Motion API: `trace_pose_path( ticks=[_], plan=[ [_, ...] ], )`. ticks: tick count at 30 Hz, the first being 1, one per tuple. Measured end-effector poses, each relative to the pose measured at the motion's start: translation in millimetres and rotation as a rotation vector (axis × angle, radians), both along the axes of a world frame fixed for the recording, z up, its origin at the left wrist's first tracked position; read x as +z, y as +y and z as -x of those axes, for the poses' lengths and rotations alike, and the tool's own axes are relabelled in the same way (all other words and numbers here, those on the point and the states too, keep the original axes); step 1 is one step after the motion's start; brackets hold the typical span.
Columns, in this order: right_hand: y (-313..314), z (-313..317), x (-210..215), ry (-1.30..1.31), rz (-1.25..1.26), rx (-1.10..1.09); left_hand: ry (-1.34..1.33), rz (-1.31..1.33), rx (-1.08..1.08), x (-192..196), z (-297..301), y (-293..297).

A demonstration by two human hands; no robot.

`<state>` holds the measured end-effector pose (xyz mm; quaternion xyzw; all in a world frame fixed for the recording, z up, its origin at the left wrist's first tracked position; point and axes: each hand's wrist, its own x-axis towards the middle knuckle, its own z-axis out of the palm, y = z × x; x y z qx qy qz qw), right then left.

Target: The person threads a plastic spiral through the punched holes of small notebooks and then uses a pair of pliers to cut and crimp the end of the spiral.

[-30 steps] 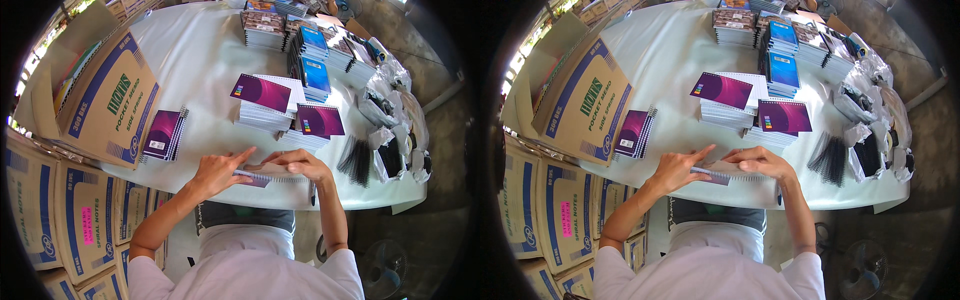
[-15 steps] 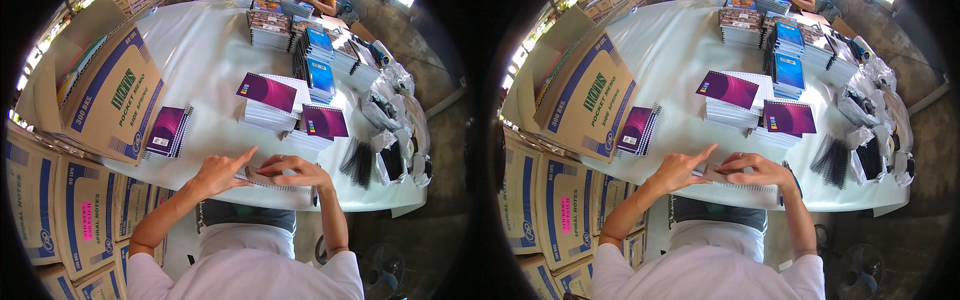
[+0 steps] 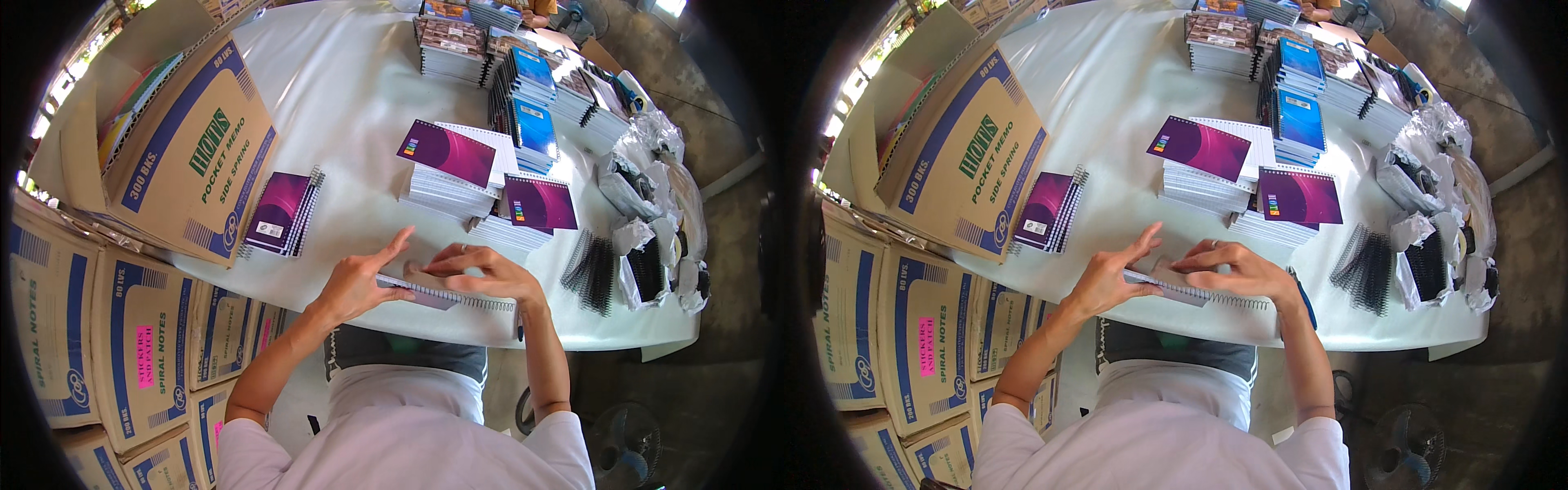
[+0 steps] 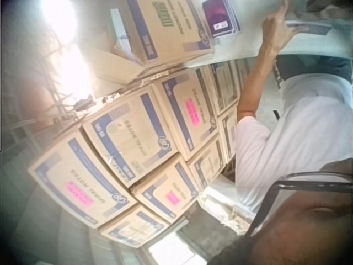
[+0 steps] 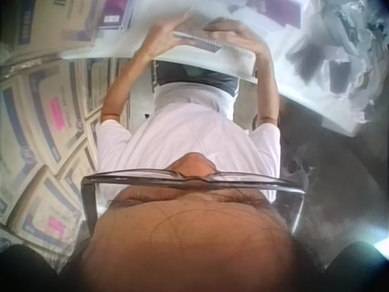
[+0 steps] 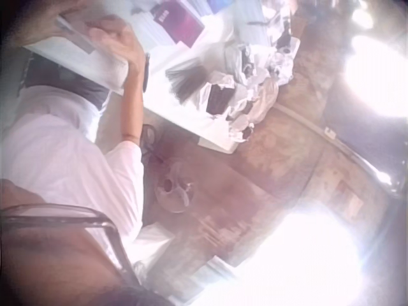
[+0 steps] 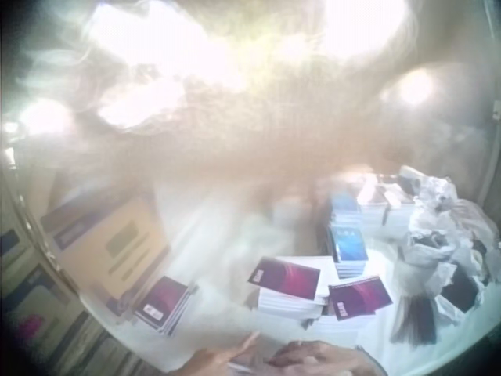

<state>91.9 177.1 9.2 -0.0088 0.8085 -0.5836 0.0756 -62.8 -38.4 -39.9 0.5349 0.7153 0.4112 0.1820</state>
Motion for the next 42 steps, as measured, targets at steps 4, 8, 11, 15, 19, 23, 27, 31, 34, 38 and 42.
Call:
trace_pose_path(
  ticks=[4,8,11,15,19,23,27,31,34,38,42],
  plan=[
    [-5.4,-5.1,-8.9,0.068,0.115,0.030,-0.088,-0.036,0.010,-4.5,-3.1,-2.8],
    [-1.6,3.4,-22.6,-0.048,-0.060,0.016,-0.121,-0.010,0.007,1.7,-5.5,-2.4],
    [-8.5,1.6,-5.1,0.140,0.056,0.087,-0.146,-0.032,0.058,-6.2,-4.5,-8.0],
    [-9.2,2.8,-8.3,0.050,0.035,0.032,-0.245,-0.082,0.044,-8.2,-6.3,-6.1],
    [-15.0,8.8,-9.6,-0.002,-0.099,0.003,-0.326,-0.069,0.063,-16.6,-6.4,-6.4],
    [-14.0,7.1,-6.9,0.047,0.084,-0.011,-0.434,-0.049,0.067,-14.1,-5.1,-7.6],
    [-18.9,17.0,-9.1,-0.005,-0.154,-0.034,-0.382,-0.156,0.096,-17.4,-5.7,-5.8],
    [-27.6,16.3,-2.2,0.198,0.067,0.009,-0.447,-0.125,0.168,-17.1,-6.0,-7.8],
    [-24.7,26.8,-7.0,0.037,-0.194,-0.054,-0.520,-0.085,0.162,-16.1,-3.8,-8.3],
    [-34.0,26.9,-7.4,0.154,-0.101,-0.013,-0.488,-0.022,0.151,-22.2,-2.5,-9.9],
    [-24.2,23.5,-14.6,0.072,-0.346,-0.165,-0.689,0.045,0.085,-15.6,-3.7,-10.8]
  ],
)
